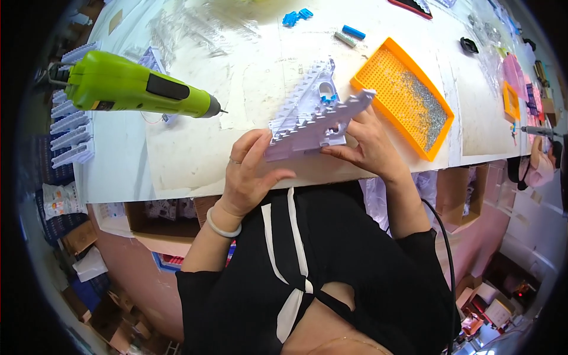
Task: The person assembles electronic components, wires, and batteries into a plastic toy frame using a soldering iron.
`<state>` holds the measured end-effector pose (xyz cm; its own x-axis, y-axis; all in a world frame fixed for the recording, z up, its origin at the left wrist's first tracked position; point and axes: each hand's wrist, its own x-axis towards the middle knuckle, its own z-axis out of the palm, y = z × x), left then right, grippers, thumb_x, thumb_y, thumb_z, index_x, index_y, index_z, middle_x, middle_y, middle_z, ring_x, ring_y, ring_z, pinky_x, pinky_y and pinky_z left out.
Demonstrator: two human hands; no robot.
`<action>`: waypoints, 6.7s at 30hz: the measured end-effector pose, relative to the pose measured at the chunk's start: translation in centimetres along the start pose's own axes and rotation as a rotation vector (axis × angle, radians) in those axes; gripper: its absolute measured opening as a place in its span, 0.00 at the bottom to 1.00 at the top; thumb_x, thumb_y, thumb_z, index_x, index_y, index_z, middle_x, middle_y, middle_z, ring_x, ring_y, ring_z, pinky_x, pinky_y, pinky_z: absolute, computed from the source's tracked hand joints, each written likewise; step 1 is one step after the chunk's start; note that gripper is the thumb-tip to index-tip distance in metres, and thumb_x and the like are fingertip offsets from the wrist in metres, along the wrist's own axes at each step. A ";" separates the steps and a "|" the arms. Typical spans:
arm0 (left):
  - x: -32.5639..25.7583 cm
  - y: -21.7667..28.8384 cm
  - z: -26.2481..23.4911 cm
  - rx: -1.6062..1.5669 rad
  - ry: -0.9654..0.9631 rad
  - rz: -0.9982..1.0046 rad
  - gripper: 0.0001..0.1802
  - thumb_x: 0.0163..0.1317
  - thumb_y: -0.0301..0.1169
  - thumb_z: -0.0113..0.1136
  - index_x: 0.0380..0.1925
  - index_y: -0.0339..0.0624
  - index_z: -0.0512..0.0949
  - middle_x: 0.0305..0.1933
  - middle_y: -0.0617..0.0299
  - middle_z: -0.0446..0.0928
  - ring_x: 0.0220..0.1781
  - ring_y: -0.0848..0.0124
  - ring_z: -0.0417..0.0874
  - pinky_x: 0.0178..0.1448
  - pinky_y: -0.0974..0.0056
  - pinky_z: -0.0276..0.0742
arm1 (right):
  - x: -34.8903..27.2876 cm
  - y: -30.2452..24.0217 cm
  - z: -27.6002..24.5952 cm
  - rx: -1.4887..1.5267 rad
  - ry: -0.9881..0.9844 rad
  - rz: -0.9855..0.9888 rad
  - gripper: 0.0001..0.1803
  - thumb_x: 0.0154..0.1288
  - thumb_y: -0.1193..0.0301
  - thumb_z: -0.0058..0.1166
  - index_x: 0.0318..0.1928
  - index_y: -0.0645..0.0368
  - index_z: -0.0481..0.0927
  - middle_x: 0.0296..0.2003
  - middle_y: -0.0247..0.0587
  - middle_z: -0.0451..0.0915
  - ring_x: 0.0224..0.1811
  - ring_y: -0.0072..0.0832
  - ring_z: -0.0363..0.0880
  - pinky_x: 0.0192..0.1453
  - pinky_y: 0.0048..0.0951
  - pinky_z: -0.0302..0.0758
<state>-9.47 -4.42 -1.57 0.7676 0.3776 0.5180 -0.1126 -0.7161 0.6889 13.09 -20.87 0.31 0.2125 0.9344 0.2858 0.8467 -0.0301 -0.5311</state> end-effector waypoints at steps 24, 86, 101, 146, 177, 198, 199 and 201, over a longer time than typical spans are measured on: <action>1.0 -0.3 1.0 0.038 -0.047 -0.125 0.26 0.50 0.11 0.68 0.53 0.35 0.81 0.64 0.45 0.76 0.64 0.52 0.80 0.68 0.55 0.78 | 0.3 -0.4 1.0 0.345 0.202 0.464 0.27 0.65 0.65 0.69 0.61 0.65 0.80 0.37 0.35 0.73 0.36 0.20 0.71 0.39 0.21 0.71; 10.4 -2.3 -0.2 -0.575 -0.561 -1.047 0.25 0.59 0.36 0.76 0.50 0.31 0.80 0.41 0.60 0.82 0.47 0.72 0.83 0.51 0.67 0.79 | -3.7 0.7 2.2 0.160 0.334 0.122 0.23 0.60 0.85 0.62 0.56 0.57 0.85 0.56 0.53 0.83 0.57 0.41 0.86 0.57 0.33 0.83; 7.0 1.8 1.8 -0.680 -0.380 -0.774 0.24 0.59 0.22 0.72 0.55 0.28 0.78 0.46 0.57 0.84 0.43 0.74 0.84 0.49 0.69 0.82 | 1.0 0.0 -3.0 1.161 0.223 0.356 0.26 0.72 0.69 0.61 0.65 0.69 0.74 0.60 0.49 0.80 0.61 0.29 0.80 0.68 0.31 0.74; 8.2 -2.7 1.5 -0.912 -0.437 -1.091 0.25 0.59 0.28 0.71 0.52 0.22 0.77 0.45 0.46 0.84 0.39 0.65 0.89 0.42 0.64 0.88 | -0.8 -3.9 -0.8 0.405 0.329 0.202 0.11 0.64 0.78 0.67 0.46 0.65 0.83 0.39 0.40 0.87 0.42 0.24 0.85 0.47 0.25 0.82; 7.5 -2.4 1.7 -0.904 -0.408 -1.012 0.25 0.58 0.28 0.73 0.51 0.25 0.77 0.44 0.49 0.84 0.39 0.69 0.88 0.41 0.67 0.87 | -0.5 -8.7 3.2 -0.013 0.298 0.226 0.07 0.58 0.80 0.67 0.37 0.62 0.82 0.34 0.43 0.76 0.36 0.36 0.79 0.37 0.33 0.77; 7.9 -2.3 1.8 -0.919 -0.483 -1.110 0.25 0.59 0.25 0.72 0.55 0.27 0.77 0.47 0.53 0.85 0.41 0.69 0.88 0.45 0.64 0.88 | 11.0 9.1 -2.0 -0.593 0.383 0.412 0.08 0.69 0.74 0.55 0.41 0.61 0.86 0.45 0.48 0.84 0.49 0.44 0.83 0.51 0.39 0.80; 8.0 -2.2 1.8 -0.880 -0.467 -1.127 0.25 0.59 0.26 0.71 0.55 0.27 0.77 0.46 0.53 0.85 0.41 0.69 0.88 0.46 0.64 0.88 | 12.4 10.2 -1.5 -0.671 0.242 0.455 0.09 0.68 0.74 0.54 0.43 0.60 0.87 0.47 0.47 0.84 0.51 0.44 0.82 0.53 0.40 0.81; 8.0 -2.3 1.7 -0.876 -0.425 -1.122 0.24 0.60 0.26 0.71 0.55 0.27 0.77 0.46 0.53 0.85 0.41 0.69 0.88 0.46 0.65 0.87 | 14.0 10.4 -1.0 -0.749 0.052 0.458 0.09 0.68 0.74 0.54 0.45 0.59 0.86 0.47 0.47 0.84 0.51 0.43 0.83 0.53 0.41 0.81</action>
<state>-2.02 -0.78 0.15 0.8135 0.1744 -0.5548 0.4324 0.4566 0.7775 25.36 -8.51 -0.40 0.6163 0.7566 0.2184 0.7663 -0.6401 0.0551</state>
